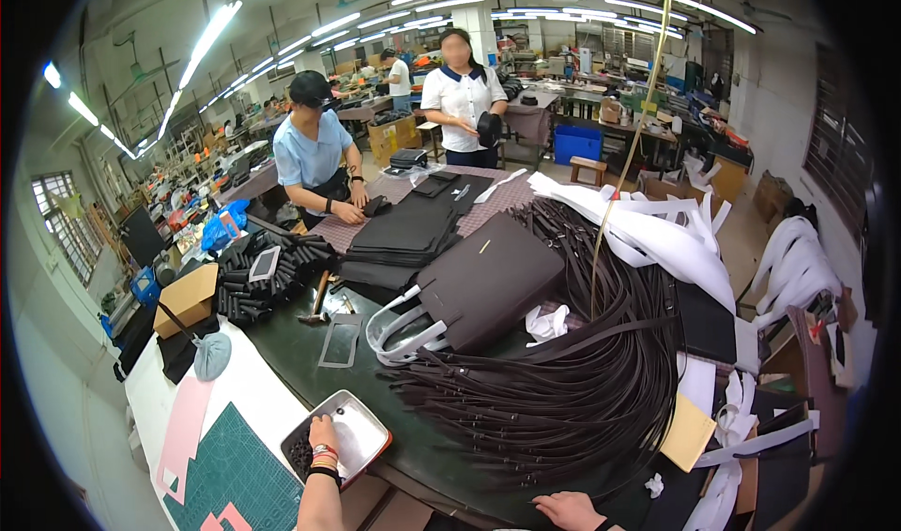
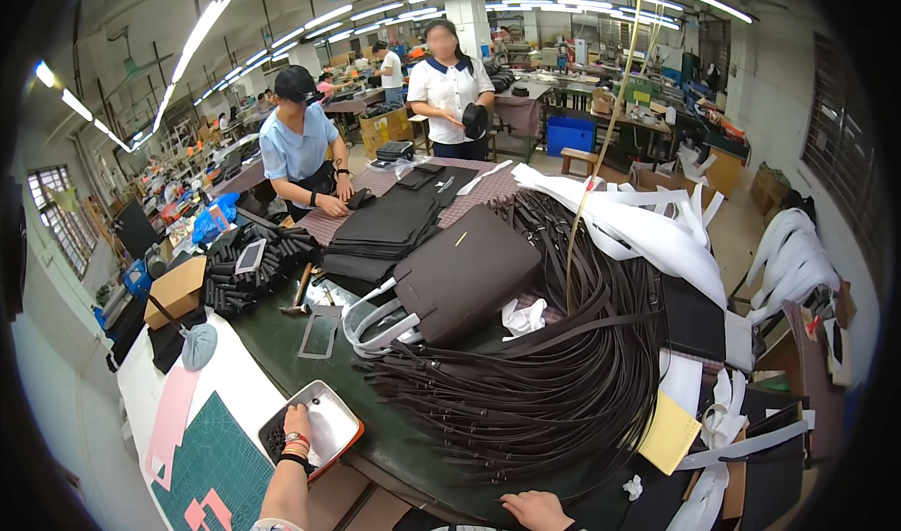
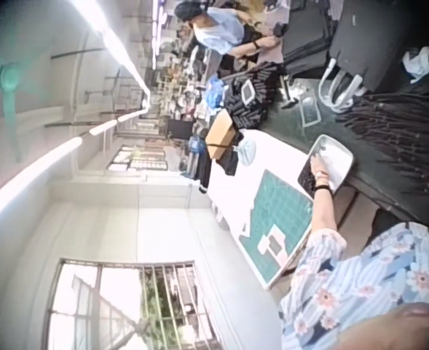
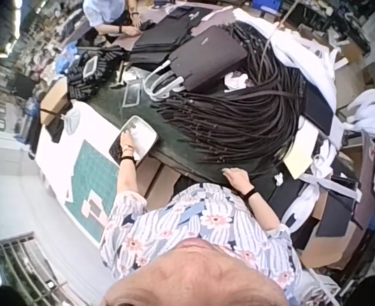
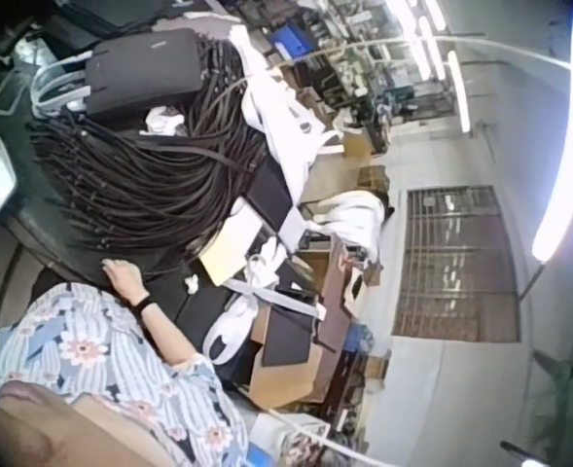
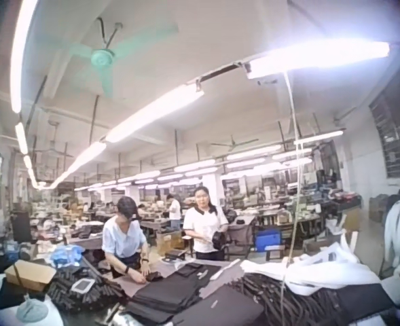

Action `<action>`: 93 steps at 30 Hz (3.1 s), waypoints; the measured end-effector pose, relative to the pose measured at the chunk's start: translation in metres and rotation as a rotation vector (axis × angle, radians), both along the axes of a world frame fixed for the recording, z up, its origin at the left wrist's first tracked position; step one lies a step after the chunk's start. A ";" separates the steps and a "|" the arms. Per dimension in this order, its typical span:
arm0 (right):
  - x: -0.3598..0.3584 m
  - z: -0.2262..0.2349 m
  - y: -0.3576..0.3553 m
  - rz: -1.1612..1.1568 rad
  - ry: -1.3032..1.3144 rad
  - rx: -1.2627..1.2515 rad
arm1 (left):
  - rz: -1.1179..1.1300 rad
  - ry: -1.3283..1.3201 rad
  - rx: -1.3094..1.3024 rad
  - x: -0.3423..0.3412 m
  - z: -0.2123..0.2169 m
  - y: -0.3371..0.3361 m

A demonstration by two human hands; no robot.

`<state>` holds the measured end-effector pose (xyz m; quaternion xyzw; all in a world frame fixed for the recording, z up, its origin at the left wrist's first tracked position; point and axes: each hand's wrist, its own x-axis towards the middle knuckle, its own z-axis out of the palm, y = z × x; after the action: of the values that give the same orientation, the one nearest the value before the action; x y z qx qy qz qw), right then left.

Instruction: The person attaches small black plastic hardware pieces to the ends of long dark leather straps by hand. They repeatedly pick up a strap, slide a piece onto the end, and place the strap back on the table. The workspace is a factory floor with other workers assembling similar items in the background.

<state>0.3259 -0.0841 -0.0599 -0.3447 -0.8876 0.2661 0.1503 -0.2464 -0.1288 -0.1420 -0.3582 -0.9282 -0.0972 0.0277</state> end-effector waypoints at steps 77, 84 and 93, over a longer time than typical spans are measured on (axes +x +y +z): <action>-0.001 0.114 0.047 -0.039 0.441 0.053 | -0.461 -1.941 0.229 0.362 0.163 0.050; 0.015 0.119 0.067 0.005 0.341 -0.008 | -0.357 -2.039 0.293 0.364 0.162 0.054; 0.019 0.091 0.075 0.083 0.283 0.351 | -0.525 -1.597 0.255 0.353 0.161 0.050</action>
<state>0.3449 -0.0087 0.0315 -0.2355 -0.9039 0.1591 0.3197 0.1063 -0.0791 0.0193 -0.3800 -0.5380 -0.4278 -0.6190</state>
